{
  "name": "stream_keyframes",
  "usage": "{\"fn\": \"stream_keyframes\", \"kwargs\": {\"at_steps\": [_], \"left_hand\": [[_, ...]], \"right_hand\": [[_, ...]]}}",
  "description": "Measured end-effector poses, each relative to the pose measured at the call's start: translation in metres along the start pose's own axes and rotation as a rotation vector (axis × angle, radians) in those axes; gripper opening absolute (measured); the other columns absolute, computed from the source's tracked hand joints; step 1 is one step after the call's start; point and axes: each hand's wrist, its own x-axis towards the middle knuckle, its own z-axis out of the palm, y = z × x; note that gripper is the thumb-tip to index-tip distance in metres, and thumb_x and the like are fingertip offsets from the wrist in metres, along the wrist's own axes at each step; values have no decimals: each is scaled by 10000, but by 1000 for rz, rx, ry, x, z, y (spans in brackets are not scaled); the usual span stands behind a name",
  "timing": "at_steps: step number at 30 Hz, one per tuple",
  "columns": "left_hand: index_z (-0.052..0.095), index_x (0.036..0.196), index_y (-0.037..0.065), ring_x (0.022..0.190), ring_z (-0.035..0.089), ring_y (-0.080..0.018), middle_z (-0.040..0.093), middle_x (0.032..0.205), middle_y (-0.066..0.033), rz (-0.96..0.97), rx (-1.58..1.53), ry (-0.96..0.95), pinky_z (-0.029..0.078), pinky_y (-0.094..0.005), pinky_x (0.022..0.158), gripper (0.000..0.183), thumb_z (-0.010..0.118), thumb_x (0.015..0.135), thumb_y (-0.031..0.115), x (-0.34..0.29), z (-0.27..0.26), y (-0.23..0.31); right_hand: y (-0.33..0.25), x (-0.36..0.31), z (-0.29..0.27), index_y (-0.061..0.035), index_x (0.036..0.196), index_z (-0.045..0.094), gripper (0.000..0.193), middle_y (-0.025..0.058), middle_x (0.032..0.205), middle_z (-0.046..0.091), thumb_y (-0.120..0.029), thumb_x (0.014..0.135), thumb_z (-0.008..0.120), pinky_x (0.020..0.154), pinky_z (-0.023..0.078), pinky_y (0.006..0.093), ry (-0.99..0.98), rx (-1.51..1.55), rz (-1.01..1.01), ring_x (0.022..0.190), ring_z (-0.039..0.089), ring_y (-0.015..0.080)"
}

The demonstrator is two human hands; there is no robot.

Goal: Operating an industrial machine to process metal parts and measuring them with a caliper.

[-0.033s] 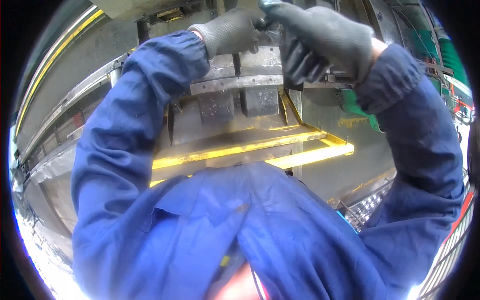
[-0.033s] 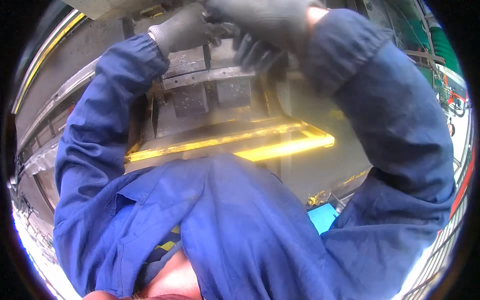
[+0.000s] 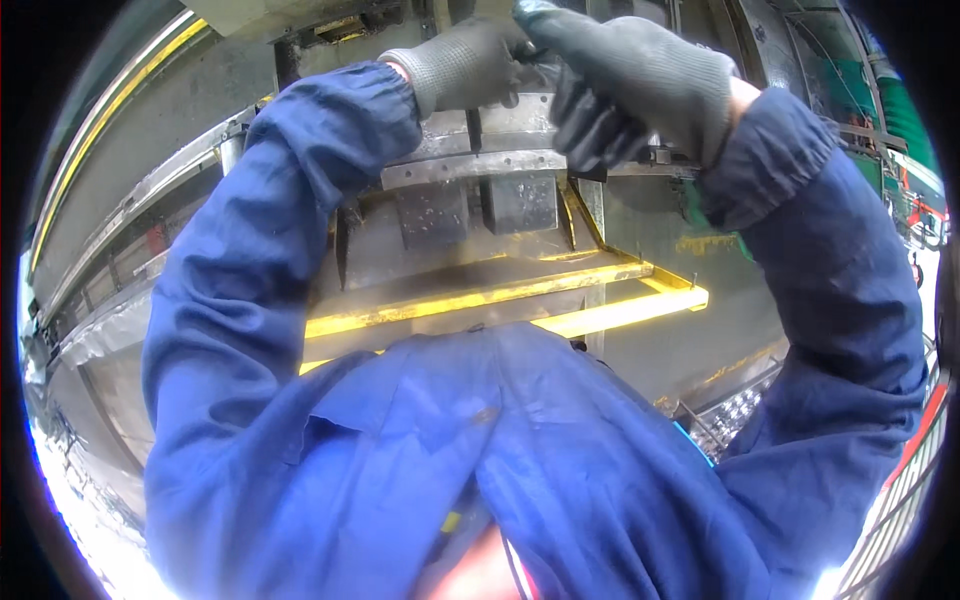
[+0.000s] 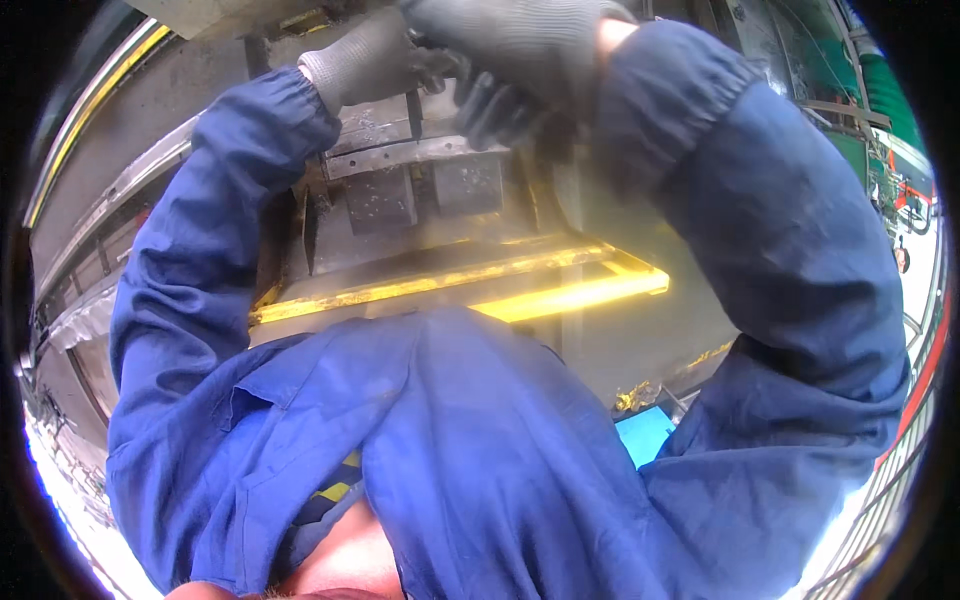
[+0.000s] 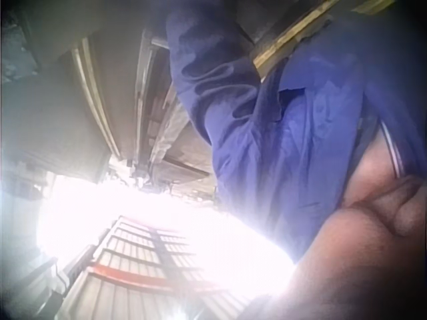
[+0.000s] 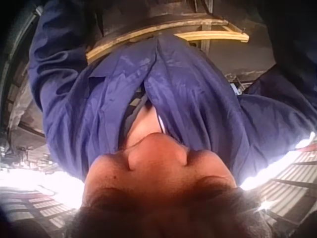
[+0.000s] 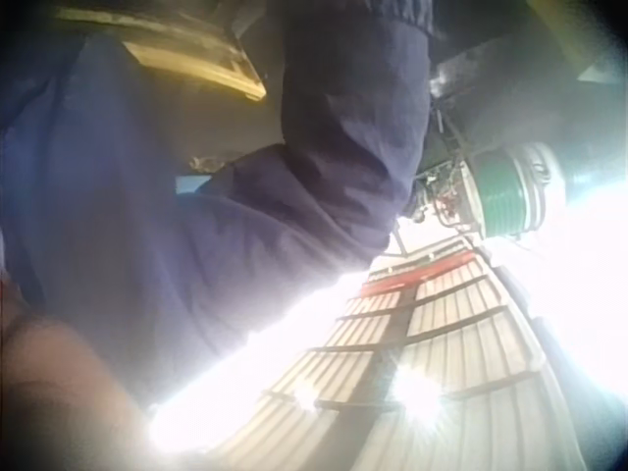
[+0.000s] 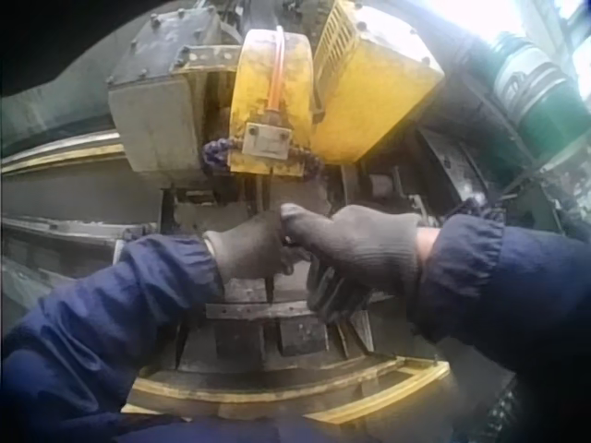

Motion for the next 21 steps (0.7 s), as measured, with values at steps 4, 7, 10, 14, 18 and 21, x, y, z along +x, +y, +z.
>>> {"fn": "stream_keyframes", "kwargs": {"at_steps": [4, 7, 10, 14, 18, 21], "left_hand": [[678, 1159, 57, 774, 713, -186, 739, 992, -144, 20, 86, 11, 598, -252, 710, 275, 640, 982, 264, 6, 5, -13], [649, 1157, 35, 755, 670, -189, 715, 992, -132, -43, -43, -120, 567, -279, 691, 278, 609, 976, 241, -2, -17, 19], [620, 1155, 12, 735, 626, -192, 691, 992, -120, -98, -184, -242, 536, -306, 672, 281, 578, 970, 219, -8, -32, 38], [591, 1153, -10, 716, 583, -194, 666, 992, -107, -161, -337, -357, 506, -333, 653, 284, 546, 963, 196, -12, -35, 43], [592, 1120, -14, 704, 575, -215, 666, 952, -108, -50, -317, -283, 496, -350, 652, 264, 531, 959, 187, -10, -30, 33], [620, 1158, 24, 691, 630, -185, 697, 918, -98, 12, -193, -289, 517, -302, 606, 255, 566, 973, 191, 11, -10, 7]], "right_hand": [[4, 19, 29, -21, 997, 719, 343, 141, 855, 708, -349, 985, 618, 697, 576, 342, 47, 155, 53, 712, 687, 250], [1, 7, 34, 56, 1008, 650, 263, 151, 808, 680, -183, 986, 544, 574, 580, 293, 106, 138, -61, 622, 668, 222], [0, 15, 28, 159, 983, 594, 349, 174, 729, 649, -155, 994, 441, 434, 547, 284, 167, -14, -104, 485, 622, 240], [-3, 32, 9, 122, 1022, 599, 292, 163, 780, 660, -142, 968, 486, 501, 550, 297, 238, -306, -261, 554, 634, 244], [7, 31, -12, 74, 1072, 606, 251, 147, 849, 674, -125, 932, 547, 590, 555, 315, 338, -678, -486, 646, 649, 248], [13, 36, -31, 37, 1110, 611, 255, 136, 900, 685, -113, 905, 592, 657, 559, 328, 419, -951, -647, 715, 660, 252]]}}
